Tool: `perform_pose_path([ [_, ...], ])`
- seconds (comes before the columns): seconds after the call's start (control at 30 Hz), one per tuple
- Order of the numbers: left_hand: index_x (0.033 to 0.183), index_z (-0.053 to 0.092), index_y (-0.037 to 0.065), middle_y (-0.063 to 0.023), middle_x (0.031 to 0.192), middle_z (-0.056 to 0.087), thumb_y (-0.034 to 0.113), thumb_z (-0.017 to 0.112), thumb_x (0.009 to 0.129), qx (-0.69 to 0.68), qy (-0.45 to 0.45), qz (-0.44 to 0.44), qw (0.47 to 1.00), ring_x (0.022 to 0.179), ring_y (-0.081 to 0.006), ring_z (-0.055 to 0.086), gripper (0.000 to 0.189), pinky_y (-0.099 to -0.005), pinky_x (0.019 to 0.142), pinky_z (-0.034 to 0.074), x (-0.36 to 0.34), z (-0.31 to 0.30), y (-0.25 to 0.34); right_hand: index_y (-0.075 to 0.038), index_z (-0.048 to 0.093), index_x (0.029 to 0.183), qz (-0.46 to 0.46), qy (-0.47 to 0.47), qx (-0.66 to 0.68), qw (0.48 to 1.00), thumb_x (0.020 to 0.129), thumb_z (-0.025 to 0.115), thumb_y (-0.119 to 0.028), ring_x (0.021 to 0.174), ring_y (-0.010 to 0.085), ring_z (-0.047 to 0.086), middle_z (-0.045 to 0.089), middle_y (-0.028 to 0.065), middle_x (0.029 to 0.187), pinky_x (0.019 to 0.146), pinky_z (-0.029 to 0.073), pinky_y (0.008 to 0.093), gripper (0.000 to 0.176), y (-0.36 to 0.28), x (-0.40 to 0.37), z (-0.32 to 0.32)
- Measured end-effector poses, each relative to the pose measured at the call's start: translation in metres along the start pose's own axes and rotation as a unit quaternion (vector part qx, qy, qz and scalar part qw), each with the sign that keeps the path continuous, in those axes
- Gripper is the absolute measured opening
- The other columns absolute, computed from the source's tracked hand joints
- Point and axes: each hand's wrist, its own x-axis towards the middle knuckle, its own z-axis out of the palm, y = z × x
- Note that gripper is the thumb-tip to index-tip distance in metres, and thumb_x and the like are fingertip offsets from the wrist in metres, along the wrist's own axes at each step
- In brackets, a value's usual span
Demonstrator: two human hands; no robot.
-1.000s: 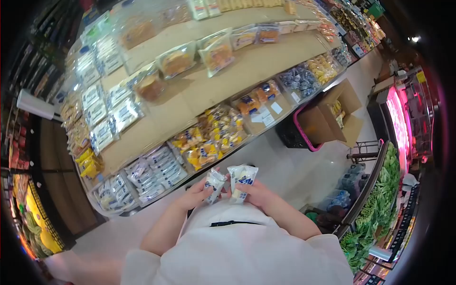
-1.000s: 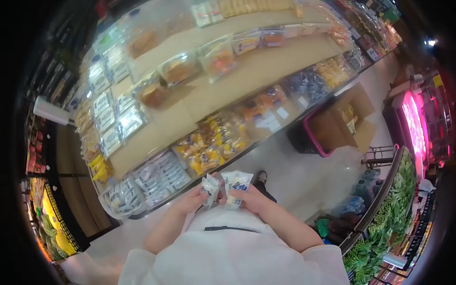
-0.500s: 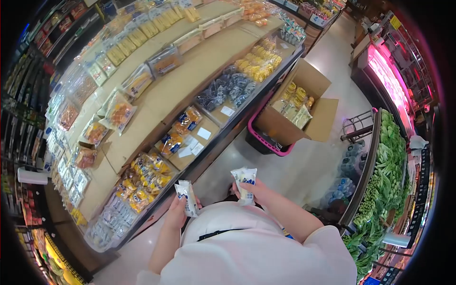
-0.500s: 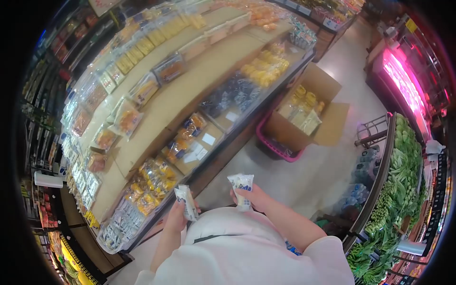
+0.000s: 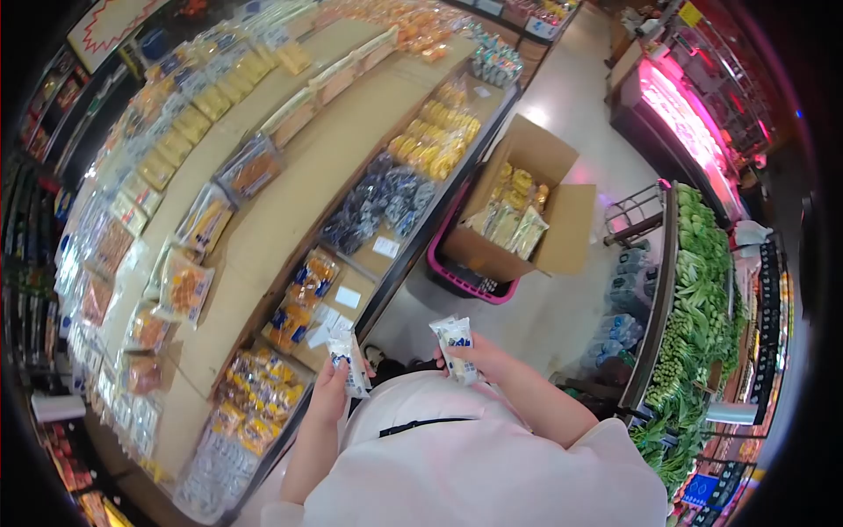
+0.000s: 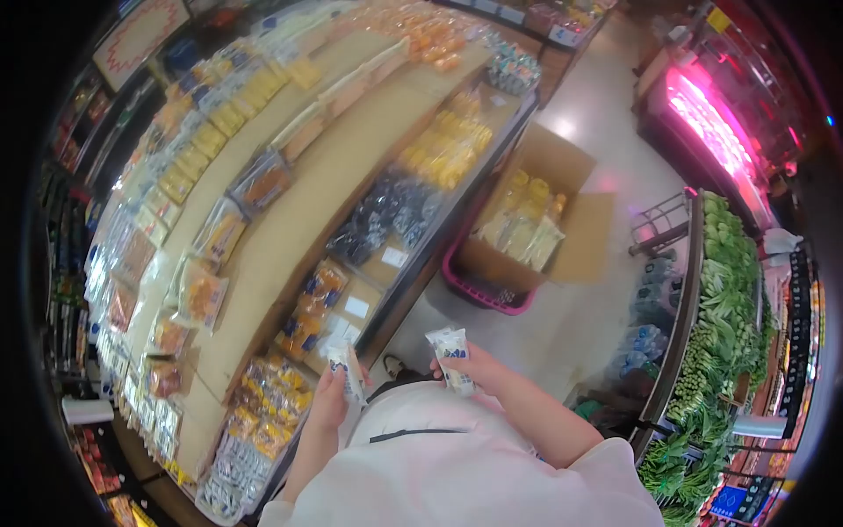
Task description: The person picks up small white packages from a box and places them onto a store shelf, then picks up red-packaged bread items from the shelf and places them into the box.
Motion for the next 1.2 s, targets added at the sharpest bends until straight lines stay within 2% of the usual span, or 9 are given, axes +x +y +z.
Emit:
perform_pose_path([
  [0.23, 0.127, 0.047, 0.006, -0.0117, 0.102, 0.061, 0.021, 0.041, 0.103, 0.033, -0.027, -0.074, 0.996, 0.09, -0.0234, 0.062, 0.029, -0.0368, 0.083, 0.049, 0.074, 0.03, 0.036, -0.005, 0.045, 0.13, -0.063, 0.044, -0.01, 0.997, 0.092, 0.061, -0.012, 0.092, 0.0223, 0.065, 0.063, 0.0107, 0.103, 0.081, 0.057, 0.0401, 0.043, -0.018, -0.005, -0.018],
  [0.37, 0.124, 0.048, 0.005, -0.0121, 0.102, 0.062, 0.022, 0.043, 0.102, 0.031, -0.039, -0.091, 0.995, 0.088, -0.0239, 0.063, 0.028, -0.0385, 0.078, 0.052, 0.106, 0.043, 0.032, -0.004, 0.048, 0.128, -0.082, 0.105, 0.07, 0.989, 0.092, 0.061, -0.014, 0.091, 0.0242, 0.066, 0.064, 0.0125, 0.102, 0.078, 0.058, 0.0405, 0.04, -0.04, 0.003, -0.049],
  [0.47, 0.123, 0.048, 0.005, -0.0123, 0.102, 0.062, 0.024, 0.043, 0.102, 0.062, -0.03, -0.088, 0.994, 0.087, -0.0243, 0.064, 0.028, -0.0386, 0.077, 0.053, 0.136, 0.062, 0.023, -0.003, 0.049, 0.126, -0.109, 0.16, 0.096, 0.976, 0.092, 0.061, -0.014, 0.091, 0.0258, 0.067, 0.066, 0.0142, 0.101, 0.076, 0.059, 0.0408, 0.038, -0.07, 0.012, -0.088],
  [0.57, 0.123, 0.048, 0.005, -0.0125, 0.102, 0.062, 0.024, 0.044, 0.102, 0.083, 0.001, -0.086, 0.993, 0.087, -0.0245, 0.064, 0.029, -0.0386, 0.077, 0.053, 0.163, 0.1, 0.018, -0.002, 0.05, 0.123, -0.172, 0.155, 0.125, 0.965, 0.092, 0.06, -0.014, 0.09, 0.0262, 0.067, 0.066, 0.0144, 0.101, 0.077, 0.059, 0.0408, 0.035, -0.104, 0.021, -0.14],
  [0.7, 0.124, 0.047, 0.004, -0.0124, 0.101, 0.062, 0.025, 0.043, 0.103, 0.076, 0.02, -0.065, 0.995, 0.086, -0.0247, 0.065, 0.03, -0.038, 0.076, 0.054, 0.205, 0.158, 0.011, -0.002, 0.052, 0.12, -0.147, 0.255, 0.15, 0.944, 0.093, 0.057, -0.015, 0.089, 0.0251, 0.067, 0.065, 0.0127, 0.096, 0.078, 0.057, 0.0423, 0.03, -0.151, 0.041, -0.222],
  [0.87, 0.124, 0.047, 0.004, -0.0125, 0.102, 0.063, 0.024, 0.042, 0.104, 0.082, 0.054, -0.064, 0.993, 0.086, -0.0245, 0.065, 0.029, -0.037, 0.073, 0.055, 0.253, 0.217, 0.004, -0.004, 0.056, 0.112, -0.202, 0.29, 0.215, 0.91, 0.095, 0.055, -0.013, 0.084, 0.0241, 0.067, 0.067, 0.0102, 0.096, 0.075, 0.056, 0.0421, 0.02, -0.184, 0.097, -0.329],
  [1.0, 0.126, 0.047, 0.004, -0.0124, 0.102, 0.063, 0.023, 0.042, 0.103, 0.091, 0.065, -0.075, 0.991, 0.087, -0.0243, 0.066, 0.03, -0.0373, 0.074, 0.055, 0.275, 0.243, -0.003, -0.006, 0.055, 0.117, -0.217, 0.296, 0.199, 0.909, 0.093, 0.057, -0.011, 0.085, 0.0248, 0.067, 0.067, 0.0106, 0.098, 0.075, 0.056, 0.0411, 0.024, -0.19, 0.163, -0.402],
  [1.07, 0.129, 0.046, 0.006, -0.0115, 0.102, 0.064, 0.024, 0.044, 0.103, 0.089, 0.06, -0.082, 0.991, 0.09, -0.0239, 0.066, 0.032, -0.0369, 0.076, 0.054, 0.277, 0.25, -0.005, -0.005, 0.055, 0.118, -0.182, 0.301, 0.162, 0.922, 0.093, 0.058, -0.01, 0.087, 0.0247, 0.067, 0.067, 0.0106, 0.1, 0.076, 0.056, 0.0411, 0.027, -0.176, 0.21, -0.447],
  [1.2, 0.128, 0.046, 0.004, -0.0124, 0.101, 0.063, 0.022, 0.043, 0.103, 0.074, 0.153, -0.094, 0.981, 0.088, -0.0253, 0.066, 0.031, -0.0388, 0.079, 0.054, 0.271, 0.269, -0.005, -0.001, 0.058, 0.116, -0.203, 0.338, 0.163, 0.905, 0.092, 0.059, -0.009, 0.092, 0.0239, 0.065, 0.066, 0.0094, 0.107, 0.08, 0.053, 0.0387, 0.025, -0.199, 0.261, -0.446],
])
